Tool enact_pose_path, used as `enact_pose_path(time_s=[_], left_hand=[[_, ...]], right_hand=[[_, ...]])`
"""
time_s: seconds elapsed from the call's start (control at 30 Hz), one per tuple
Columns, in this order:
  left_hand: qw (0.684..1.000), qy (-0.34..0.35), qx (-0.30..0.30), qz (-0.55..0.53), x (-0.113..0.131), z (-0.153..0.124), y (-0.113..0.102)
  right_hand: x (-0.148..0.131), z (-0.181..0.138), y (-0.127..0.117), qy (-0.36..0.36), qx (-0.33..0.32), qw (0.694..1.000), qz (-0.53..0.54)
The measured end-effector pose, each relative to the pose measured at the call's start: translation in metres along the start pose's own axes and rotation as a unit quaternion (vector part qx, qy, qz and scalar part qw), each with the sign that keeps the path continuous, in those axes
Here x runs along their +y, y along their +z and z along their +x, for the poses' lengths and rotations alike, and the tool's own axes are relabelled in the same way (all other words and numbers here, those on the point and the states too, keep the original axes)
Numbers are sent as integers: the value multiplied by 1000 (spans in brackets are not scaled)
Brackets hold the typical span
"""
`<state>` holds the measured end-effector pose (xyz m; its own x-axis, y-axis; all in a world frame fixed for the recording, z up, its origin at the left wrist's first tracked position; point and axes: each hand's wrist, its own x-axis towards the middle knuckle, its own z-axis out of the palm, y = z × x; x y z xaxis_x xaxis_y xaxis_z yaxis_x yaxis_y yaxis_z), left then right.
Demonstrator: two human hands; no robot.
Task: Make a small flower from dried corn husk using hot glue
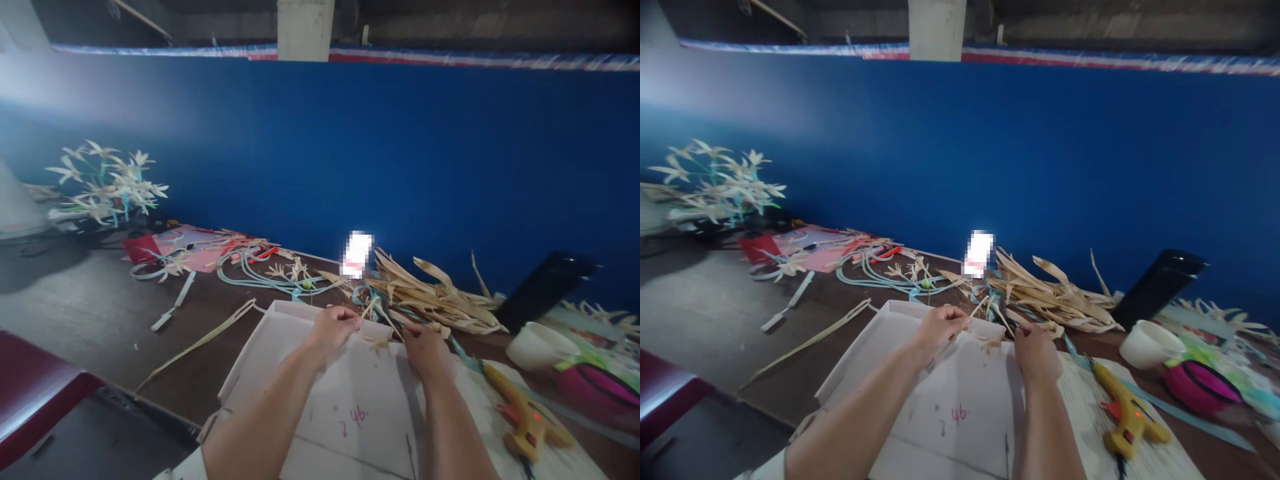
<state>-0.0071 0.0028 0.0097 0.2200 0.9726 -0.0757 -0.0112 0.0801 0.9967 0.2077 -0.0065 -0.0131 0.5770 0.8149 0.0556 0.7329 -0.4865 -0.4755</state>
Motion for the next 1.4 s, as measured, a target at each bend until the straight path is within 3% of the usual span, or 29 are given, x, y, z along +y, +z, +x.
enact_pose_path(time_s=[0.37,0.6,0.73,0.9,1.07,1.3,1.4], left_hand=[[999,12,-1,30,1,-2,0],[1000,16,5,22,1,-3,1],[999,21,9,22,0,-2,1],[999,26,7,26,-2,-1,0],[999,25,12,29,-3,2,-1],[999,33,37,-20,2,2,-1],[996,39,49,-57,3,2,-1]], right_hand=[[-5,2,4,-3,-19,998,-55],[-7,3,6,-25,81,996,-4],[1,11,13,-75,129,983,107],[11,19,18,-93,98,953,271],[-2,9,11,-63,129,925,352],[-21,-3,7,-93,188,812,544],[-24,-5,5,-105,230,784,567]])
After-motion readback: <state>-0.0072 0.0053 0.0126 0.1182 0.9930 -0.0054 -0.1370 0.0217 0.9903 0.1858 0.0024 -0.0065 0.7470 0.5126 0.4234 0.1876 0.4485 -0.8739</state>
